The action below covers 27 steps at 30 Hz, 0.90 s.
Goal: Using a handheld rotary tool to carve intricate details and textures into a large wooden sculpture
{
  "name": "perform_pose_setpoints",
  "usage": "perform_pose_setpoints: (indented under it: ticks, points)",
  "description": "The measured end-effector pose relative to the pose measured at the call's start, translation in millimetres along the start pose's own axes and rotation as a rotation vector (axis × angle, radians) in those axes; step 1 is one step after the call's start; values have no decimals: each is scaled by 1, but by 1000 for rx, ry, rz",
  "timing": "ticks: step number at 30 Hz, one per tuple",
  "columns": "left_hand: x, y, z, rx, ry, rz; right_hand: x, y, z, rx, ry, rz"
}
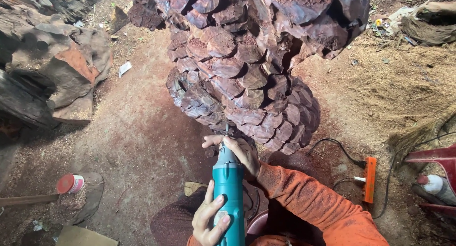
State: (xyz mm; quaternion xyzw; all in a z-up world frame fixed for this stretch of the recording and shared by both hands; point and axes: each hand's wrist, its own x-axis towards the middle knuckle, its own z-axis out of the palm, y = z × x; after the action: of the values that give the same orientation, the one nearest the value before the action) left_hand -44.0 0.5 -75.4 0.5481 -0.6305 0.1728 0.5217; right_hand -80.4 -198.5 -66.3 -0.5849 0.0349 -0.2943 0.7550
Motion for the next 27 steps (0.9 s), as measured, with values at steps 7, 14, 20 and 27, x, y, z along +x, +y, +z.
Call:
perform_pose_setpoints:
  ticks: [7, 14, 20, 27]
  points:
    - [-23, -4, 7, -6, 19, 20, -6, 6, -6, -43, -22, -10]
    - [-44, -12, 12, -31, -14, 74, -9, 13, -9, 13, -12, -12]
    - [-51, -20, 20, 4, 12, 147, -6, 7, -8, 32, -13, 50]
    - [-29, -7, 29, 24, 83, 110, -3, 4, -12, 44, -48, 79]
